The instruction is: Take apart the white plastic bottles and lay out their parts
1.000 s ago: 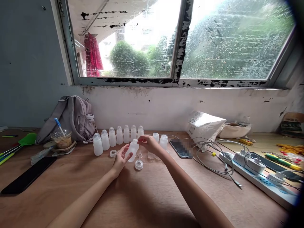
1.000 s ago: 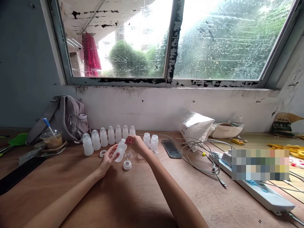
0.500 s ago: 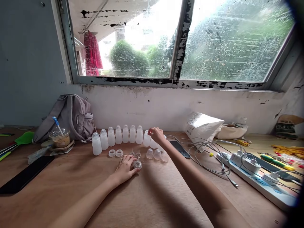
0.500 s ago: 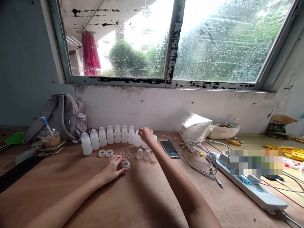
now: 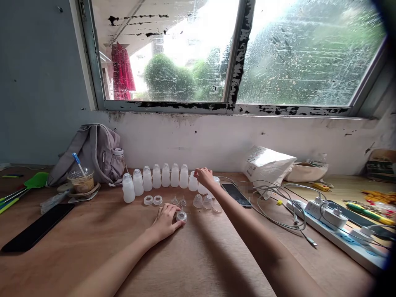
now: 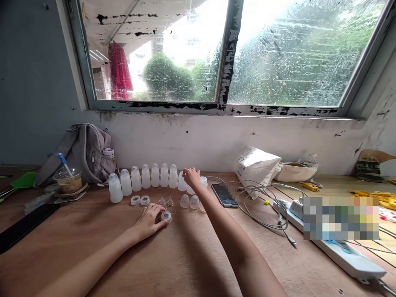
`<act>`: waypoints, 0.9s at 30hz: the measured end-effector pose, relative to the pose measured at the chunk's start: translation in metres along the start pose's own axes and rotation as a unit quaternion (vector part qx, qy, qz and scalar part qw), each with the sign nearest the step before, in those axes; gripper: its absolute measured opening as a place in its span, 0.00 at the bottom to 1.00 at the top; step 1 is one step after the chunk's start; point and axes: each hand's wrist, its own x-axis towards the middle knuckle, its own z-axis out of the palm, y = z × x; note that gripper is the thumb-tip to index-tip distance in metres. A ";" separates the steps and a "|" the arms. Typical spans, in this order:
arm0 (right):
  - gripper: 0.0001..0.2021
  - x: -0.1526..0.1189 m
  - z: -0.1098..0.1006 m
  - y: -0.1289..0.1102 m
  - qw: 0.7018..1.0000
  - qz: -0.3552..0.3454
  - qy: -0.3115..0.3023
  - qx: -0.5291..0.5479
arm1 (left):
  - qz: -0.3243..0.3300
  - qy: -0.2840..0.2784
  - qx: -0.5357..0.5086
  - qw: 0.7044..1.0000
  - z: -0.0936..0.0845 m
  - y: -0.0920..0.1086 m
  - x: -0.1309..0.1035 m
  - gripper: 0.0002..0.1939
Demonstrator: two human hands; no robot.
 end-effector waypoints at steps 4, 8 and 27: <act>0.09 -0.010 -0.012 -0.011 0.999 -0.014 0.035 0.011 | -0.045 0.021 -0.025 0.998 0.002 -0.005 0.002 0.19; 0.14 -0.048 -0.015 -0.040 0.996 -0.067 0.047 0.041 | -0.024 0.062 -0.015 0.998 -0.003 -0.010 0.006 0.20; 0.04 -0.117 0.039 -0.086 0.961 -0.181 0.036 0.207 | 0.125 0.156 0.227 0.953 -0.016 -0.022 0.009 0.16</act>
